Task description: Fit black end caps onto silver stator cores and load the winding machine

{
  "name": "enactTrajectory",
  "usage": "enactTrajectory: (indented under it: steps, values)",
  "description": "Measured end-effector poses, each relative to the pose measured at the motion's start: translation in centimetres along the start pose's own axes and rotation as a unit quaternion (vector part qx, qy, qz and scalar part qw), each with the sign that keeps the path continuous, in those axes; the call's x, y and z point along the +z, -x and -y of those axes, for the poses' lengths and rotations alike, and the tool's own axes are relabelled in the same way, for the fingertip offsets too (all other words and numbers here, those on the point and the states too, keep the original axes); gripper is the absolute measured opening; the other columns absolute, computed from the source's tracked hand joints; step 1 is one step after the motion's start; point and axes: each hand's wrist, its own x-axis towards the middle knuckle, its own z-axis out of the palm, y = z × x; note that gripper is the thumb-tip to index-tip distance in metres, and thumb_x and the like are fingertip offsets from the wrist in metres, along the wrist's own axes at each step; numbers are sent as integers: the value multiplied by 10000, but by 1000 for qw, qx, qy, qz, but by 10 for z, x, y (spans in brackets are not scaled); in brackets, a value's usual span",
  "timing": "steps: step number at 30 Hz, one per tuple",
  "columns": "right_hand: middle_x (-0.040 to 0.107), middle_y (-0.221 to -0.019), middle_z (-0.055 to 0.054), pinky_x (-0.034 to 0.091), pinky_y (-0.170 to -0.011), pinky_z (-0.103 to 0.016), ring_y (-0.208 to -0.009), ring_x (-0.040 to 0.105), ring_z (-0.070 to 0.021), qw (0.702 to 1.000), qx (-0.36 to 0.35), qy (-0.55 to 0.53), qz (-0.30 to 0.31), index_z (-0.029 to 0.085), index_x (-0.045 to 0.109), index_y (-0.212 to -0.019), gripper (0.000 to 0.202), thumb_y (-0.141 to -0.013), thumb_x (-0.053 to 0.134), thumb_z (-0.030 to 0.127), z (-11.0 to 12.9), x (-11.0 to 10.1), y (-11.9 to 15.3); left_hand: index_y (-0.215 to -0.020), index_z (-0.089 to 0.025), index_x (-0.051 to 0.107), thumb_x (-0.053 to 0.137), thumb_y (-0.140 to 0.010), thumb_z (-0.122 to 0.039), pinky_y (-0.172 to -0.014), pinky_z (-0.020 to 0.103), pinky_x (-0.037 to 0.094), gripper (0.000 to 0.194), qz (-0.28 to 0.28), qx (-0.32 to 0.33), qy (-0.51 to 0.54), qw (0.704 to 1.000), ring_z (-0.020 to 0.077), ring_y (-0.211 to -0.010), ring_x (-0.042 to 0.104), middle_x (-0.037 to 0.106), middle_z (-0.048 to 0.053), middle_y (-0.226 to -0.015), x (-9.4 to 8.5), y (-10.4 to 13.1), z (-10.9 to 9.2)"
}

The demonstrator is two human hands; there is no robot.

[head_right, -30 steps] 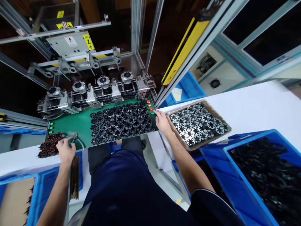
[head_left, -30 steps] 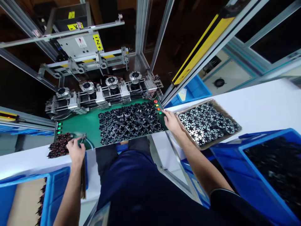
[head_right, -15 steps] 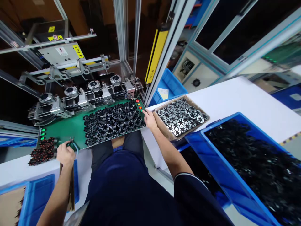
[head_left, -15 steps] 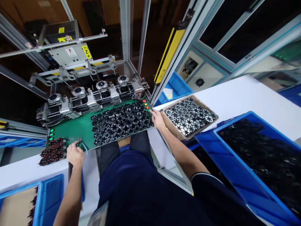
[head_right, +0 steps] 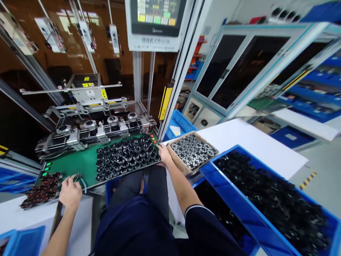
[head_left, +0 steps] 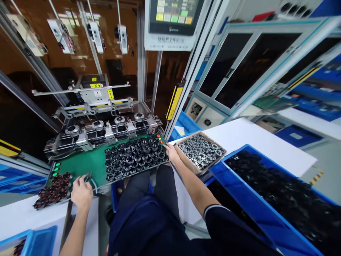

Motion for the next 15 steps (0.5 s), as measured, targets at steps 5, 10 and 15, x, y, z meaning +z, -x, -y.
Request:
enactTrajectory:
  steps: [5,10,15]
  values:
    - [775,-1627,-147,736,-1188,-553,-1388,808,-309,1000,-22,-8,7,233,779,-1574,457,-1204,840,495,-6,0,3,-1558,-188,785,573,-1122,-279,-1188,632,598,493,-11,-8,41,999,498,-1469,764,655,255,-1814,2,2,0]
    - [771,-1635,-147,733,-1196,-556,-1396,805,-310,998,-12,-55,1,235,779,-1575,456,-1205,837,495,-6,0,-5,-1643,-185,751,588,-1068,-315,-1168,793,659,611,-2,-13,42,999,608,-1525,757,568,315,-1902,-16,5,-12]
    - [762,-1658,-150,723,-1222,-570,-1427,796,-318,992,23,-108,-60,240,781,-1578,453,-1207,836,494,0,-16,17,-1744,-313,680,686,-963,-407,-1376,917,508,787,-56,26,95,994,654,-1780,519,510,239,-1954,-43,3,-31]
